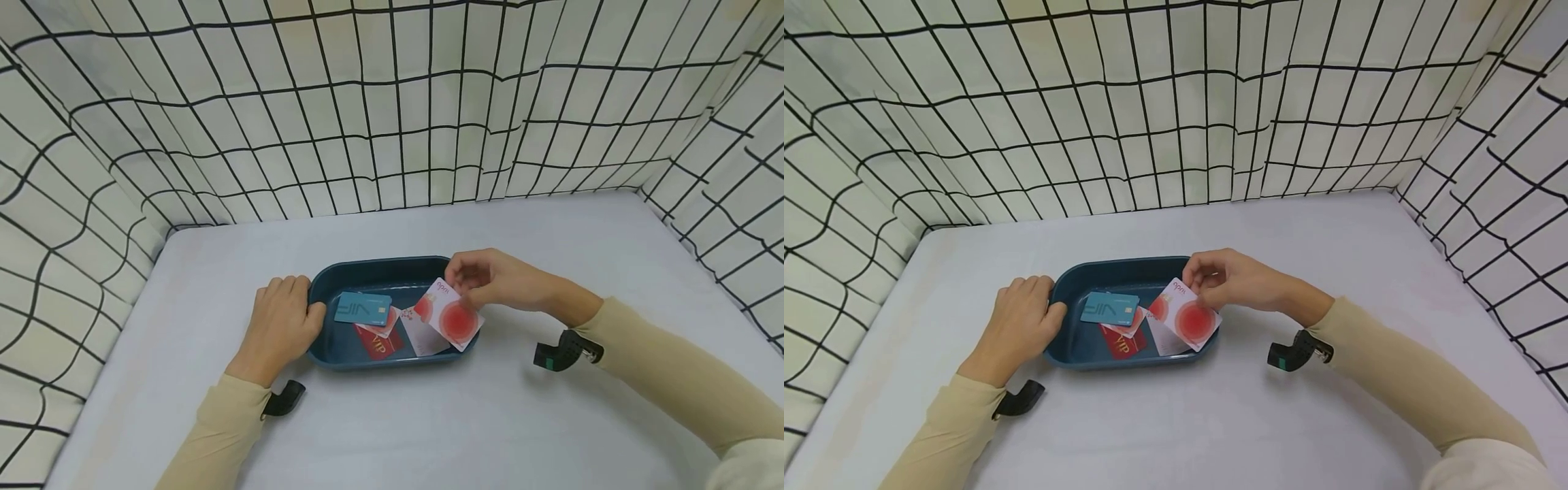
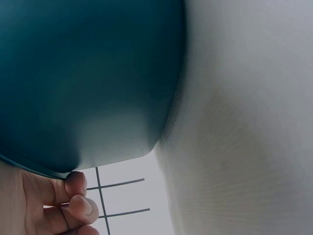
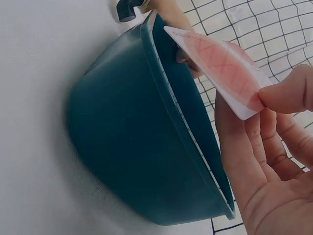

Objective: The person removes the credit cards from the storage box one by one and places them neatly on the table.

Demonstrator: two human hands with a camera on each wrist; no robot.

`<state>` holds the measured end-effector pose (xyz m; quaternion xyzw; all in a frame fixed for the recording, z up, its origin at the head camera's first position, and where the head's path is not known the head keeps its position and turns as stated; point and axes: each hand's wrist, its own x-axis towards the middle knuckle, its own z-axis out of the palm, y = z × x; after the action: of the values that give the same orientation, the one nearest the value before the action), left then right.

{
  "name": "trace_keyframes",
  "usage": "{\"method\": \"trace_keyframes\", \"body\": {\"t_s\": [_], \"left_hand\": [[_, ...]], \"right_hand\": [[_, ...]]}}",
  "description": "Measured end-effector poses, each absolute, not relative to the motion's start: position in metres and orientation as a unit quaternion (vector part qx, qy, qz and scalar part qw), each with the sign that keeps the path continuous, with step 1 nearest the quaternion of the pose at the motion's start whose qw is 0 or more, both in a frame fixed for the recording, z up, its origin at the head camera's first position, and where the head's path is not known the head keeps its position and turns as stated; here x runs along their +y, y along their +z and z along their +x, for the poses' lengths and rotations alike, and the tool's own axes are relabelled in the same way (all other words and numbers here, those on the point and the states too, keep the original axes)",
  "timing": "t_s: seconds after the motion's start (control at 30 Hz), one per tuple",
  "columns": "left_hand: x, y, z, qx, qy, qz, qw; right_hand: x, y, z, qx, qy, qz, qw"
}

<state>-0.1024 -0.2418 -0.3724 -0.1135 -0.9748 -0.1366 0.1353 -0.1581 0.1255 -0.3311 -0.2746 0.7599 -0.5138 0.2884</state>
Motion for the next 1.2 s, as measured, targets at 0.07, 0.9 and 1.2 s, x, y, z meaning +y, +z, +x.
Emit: {"method": "trace_keyframes", "body": {"t_s": [0.07, 0.9, 1.2], "left_hand": [[-0.242, -0.373, -0.102, -0.975, -0.138, -0.113, 0.135], [-0.239, -0.372, -0.102, -0.977, -0.136, -0.106, 0.124], [-0.239, -0.374, -0.102, -0.976, -0.131, -0.11, 0.135]], "right_hand": [[0.128, -0.333, -0.158, 0.763, -0.518, -0.264, 0.283], [0.176, -0.357, -0.16, 0.723, -0.621, -0.191, 0.235], [0.186, -0.361, -0.164, 0.734, -0.622, -0.16, 0.219]]}}
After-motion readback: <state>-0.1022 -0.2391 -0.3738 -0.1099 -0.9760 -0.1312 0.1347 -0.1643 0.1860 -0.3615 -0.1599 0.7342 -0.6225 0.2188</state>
